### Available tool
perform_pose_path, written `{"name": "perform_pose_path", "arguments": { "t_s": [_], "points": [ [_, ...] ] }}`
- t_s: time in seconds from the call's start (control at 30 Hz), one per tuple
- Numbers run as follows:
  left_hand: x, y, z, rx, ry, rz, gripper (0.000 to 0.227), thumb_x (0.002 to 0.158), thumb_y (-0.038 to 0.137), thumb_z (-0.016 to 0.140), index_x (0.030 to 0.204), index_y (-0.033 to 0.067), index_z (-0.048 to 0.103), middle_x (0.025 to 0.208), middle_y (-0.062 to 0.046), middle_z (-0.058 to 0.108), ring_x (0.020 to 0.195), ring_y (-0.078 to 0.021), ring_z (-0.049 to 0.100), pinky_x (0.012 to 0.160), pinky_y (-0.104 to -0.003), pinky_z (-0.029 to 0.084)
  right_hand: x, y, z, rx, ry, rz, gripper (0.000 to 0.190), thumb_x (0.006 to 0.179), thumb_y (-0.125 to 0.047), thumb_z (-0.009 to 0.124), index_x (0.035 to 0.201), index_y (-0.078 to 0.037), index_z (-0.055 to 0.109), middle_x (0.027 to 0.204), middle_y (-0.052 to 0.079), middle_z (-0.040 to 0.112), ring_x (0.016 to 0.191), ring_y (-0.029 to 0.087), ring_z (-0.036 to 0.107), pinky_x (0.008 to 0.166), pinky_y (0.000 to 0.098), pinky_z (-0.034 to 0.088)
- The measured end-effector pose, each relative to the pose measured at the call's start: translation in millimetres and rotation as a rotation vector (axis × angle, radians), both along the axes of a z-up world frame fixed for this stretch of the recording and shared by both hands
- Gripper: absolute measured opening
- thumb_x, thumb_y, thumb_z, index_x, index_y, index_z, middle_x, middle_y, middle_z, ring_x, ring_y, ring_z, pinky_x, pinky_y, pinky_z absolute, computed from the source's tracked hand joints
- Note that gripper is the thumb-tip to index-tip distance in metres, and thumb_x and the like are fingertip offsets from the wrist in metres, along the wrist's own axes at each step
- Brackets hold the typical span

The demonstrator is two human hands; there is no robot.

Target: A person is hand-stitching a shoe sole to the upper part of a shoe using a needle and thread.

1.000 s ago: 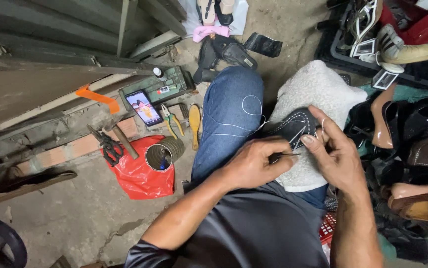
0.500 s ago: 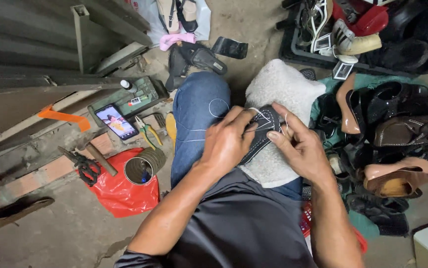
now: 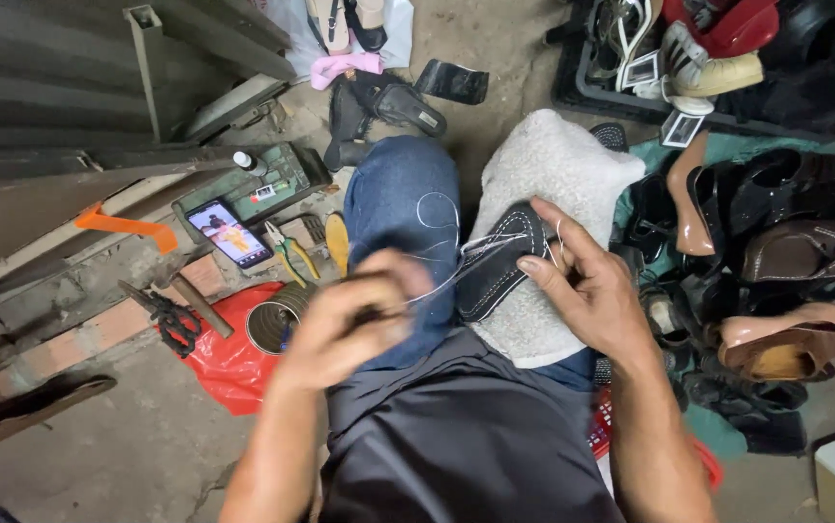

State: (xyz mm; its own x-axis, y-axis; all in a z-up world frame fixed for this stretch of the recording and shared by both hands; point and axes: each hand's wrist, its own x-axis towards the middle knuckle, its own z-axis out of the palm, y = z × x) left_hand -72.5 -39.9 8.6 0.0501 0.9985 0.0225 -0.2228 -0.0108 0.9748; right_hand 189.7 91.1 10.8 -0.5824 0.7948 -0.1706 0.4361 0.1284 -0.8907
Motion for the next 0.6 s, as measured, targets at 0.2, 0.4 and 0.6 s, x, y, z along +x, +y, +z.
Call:
{"name": "perform_pose_path", "arguments": {
  "t_s": [0.2, 0.4, 0.6],
  "points": [
    [-84, -169, -106, -0.657, 0.552, 0.548, 0.029, 0.091, 0.004, 0.075, 0.064, 0.0027, 0.063, 0.059, -0.009, 0.059, 0.065, -0.0162, 0.053, 0.062, -0.034, 0.042, -7, -5, 3, 0.047, -0.129, -0.021, 0.061, 0.091, -0.011, 0.075, 0.148, -0.002, 0.057, 0.061, 0.016, 0.065, 0.054, 0.029, 0.059, 0.058, 0.0404, 0.046],
    [-117, -353, -210, -1.586, 1.142, 0.186, 0.053, 0.101, 0.054, 0.056, 0.101, 0.0079, 0.081, 0.099, -0.019, 0.08, 0.107, -0.0386, 0.074, 0.086, -0.049, 0.057, -17, -5, 8, 0.035, -0.116, -0.043, 0.059, 0.089, -0.008, 0.077, 0.144, 0.003, 0.057, 0.066, 0.02, 0.065, 0.049, 0.03, 0.057, 0.048, 0.0387, 0.041],
    [-77, -258, -175, -1.271, 1.065, 0.185, 0.05, 0.09, 0.025, 0.064, 0.139, 0.018, 0.061, 0.14, -0.01, 0.061, 0.118, -0.0364, 0.064, 0.098, -0.047, 0.052, 60, 16, -43, -0.139, 0.007, -0.554, 0.016, 0.117, -0.018, 0.066, 0.101, -0.013, 0.063, 0.077, -0.002, 0.058, 0.058, 0.008, 0.051, 0.057, 0.0215, 0.044]
  ]
}}
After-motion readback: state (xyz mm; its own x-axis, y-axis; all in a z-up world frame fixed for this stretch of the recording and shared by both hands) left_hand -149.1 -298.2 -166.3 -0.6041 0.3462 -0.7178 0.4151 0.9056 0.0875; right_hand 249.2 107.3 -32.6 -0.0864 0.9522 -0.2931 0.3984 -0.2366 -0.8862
